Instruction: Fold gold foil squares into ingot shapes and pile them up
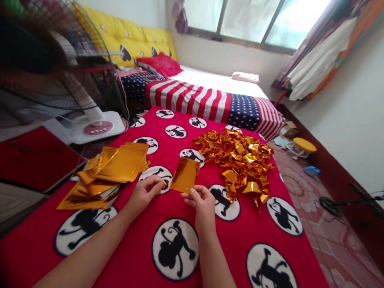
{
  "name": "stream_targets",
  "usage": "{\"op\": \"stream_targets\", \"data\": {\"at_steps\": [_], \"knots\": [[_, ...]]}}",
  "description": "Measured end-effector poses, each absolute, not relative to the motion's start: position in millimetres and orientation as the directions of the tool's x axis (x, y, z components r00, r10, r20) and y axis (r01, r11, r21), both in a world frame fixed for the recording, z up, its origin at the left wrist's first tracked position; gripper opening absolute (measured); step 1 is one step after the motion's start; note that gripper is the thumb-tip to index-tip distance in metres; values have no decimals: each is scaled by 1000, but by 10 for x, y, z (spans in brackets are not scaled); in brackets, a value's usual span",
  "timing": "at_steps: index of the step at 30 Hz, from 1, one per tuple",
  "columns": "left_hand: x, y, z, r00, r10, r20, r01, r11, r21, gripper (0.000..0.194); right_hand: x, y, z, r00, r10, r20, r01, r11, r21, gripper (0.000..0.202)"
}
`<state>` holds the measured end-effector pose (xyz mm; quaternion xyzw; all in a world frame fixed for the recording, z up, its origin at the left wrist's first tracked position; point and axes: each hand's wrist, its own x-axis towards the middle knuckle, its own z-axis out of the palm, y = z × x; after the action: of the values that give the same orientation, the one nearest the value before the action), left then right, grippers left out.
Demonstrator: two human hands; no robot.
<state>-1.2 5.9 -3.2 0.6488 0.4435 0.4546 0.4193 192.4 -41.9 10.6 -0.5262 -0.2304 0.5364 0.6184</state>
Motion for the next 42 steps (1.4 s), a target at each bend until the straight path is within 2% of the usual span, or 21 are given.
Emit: {"op": "stream_targets", "data": {"at_steps": [4, 9, 17, 23, 24, 26, 28, 31, 33, 35, 37, 39, 42], "knots": [[22, -4, -3, 248, 926, 285, 159, -329, 931, 19, 1735, -443, 90, 253, 920, -299, -482, -148, -863, 33], [3, -3, -41, 162, 938, 308, 157, -333, 930, 25, 1681, -453, 73, 230, 926, -301, -496, -154, -855, 32], [24, -27, -4, 221, 921, 320, 159, -358, 920, 22, 1637, -462, 41, 211, 933, -292, -505, -152, -850, 31], [54, -19, -83, 116, 960, 253, 135, -268, 954, 48, 1617, -470, 35, 206, 938, -280, -503, -144, -852, 27], [65, -16, -92, 140, 958, 250, 148, -270, 952, 45, 1608, -470, 33, 198, 942, -272, -494, -143, -857, 27], [83, -10, -95, 220, 934, 281, 195, -324, 926, 28, 1585, -471, 22, 166, 955, -247, -450, -149, -880, 26], [80, 1, -72, 269, 895, 356, 256, -423, 869, 13, 1564, -472, 5, 134, 967, -216, -369, -153, -917, 26], [17, 28, 10, 238, 807, 541, 419, -588, 692, 22, 1570, -481, -13, 259, 959, -112, -173, -68, -983, 33], [-40, 46, 73, 278, 709, 649, 546, -672, 500, 35, 1614, -495, -11, 419, 905, 72, 44, 59, -997, 49], [-74, 52, 112, 345, 651, 676, 614, -701, 361, 40, 1689, -515, 1, 480, 820, 312, 290, 187, -939, 60], [-71, 42, 108, 409, 638, 653, 643, -709, 289, 39, 1781, -532, 13, 406, 761, 505, 485, 289, -825, 58], [-43, 21, 65, 458, 660, 596, 652, -705, 279, 37, 1876, -538, 18, 248, 755, 607, 622, 356, -698, 53], [-7, -2, -22, 511, 706, 490, 621, -697, 357, 37, 1997, -521, 2, 31, 816, 577, 737, 372, -564, 46]]}}
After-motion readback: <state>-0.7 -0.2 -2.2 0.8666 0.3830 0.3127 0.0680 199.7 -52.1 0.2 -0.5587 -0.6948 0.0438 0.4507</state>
